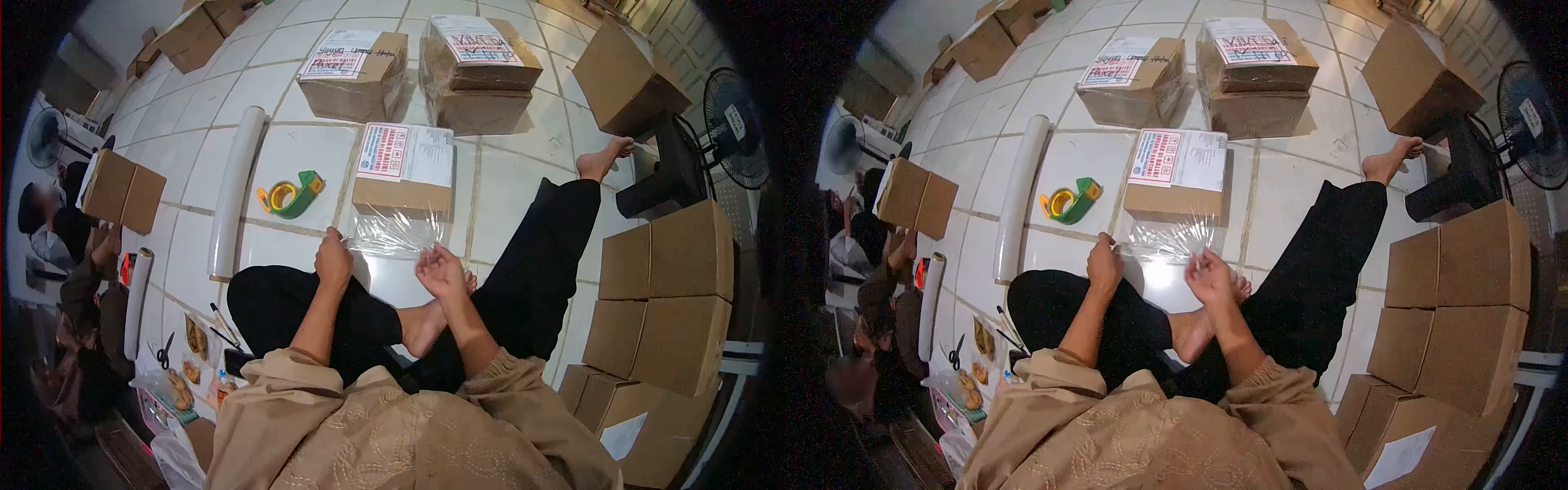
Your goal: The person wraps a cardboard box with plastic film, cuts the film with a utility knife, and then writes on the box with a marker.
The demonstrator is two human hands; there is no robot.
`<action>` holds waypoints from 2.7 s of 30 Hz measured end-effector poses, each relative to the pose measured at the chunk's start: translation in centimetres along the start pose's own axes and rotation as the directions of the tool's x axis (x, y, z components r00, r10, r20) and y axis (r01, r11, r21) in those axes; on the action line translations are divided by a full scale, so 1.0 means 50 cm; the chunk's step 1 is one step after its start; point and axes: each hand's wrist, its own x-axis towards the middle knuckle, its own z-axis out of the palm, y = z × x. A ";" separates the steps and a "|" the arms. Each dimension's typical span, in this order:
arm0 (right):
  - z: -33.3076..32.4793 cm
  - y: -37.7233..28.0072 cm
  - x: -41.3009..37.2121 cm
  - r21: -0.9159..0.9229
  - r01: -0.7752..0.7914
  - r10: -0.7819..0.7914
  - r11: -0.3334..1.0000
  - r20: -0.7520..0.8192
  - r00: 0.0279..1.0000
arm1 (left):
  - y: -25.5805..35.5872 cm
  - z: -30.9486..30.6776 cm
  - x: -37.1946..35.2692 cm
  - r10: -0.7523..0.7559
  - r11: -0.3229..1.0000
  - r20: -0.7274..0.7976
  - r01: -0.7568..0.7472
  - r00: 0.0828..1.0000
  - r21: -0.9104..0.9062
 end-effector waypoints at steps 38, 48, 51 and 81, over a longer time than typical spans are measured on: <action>0.100 0.010 0.025 0.308 0.315 0.439 -0.898 0.576 0.690 | -0.003 0.069 0.047 -0.183 0.951 -0.404 0.056 0.896 -0.305; 0.089 0.032 0.030 0.234 0.310 0.385 -0.921 0.661 0.644 | 0.064 0.129 0.010 0.062 0.909 -0.228 -0.149 0.972 -0.389; 0.060 -0.005 0.024 -0.114 0.526 0.134 -0.843 0.901 0.412 | 0.079 0.130 0.019 0.078 0.900 -0.219 -0.163 0.973 -0.405; 0.207 0.016 0.091 -0.748 0.150 -0.101 0.647 0.111 0.989 | 0.107 0.116 0.001 0.150 0.891 0.391 0.047 0.908 -0.451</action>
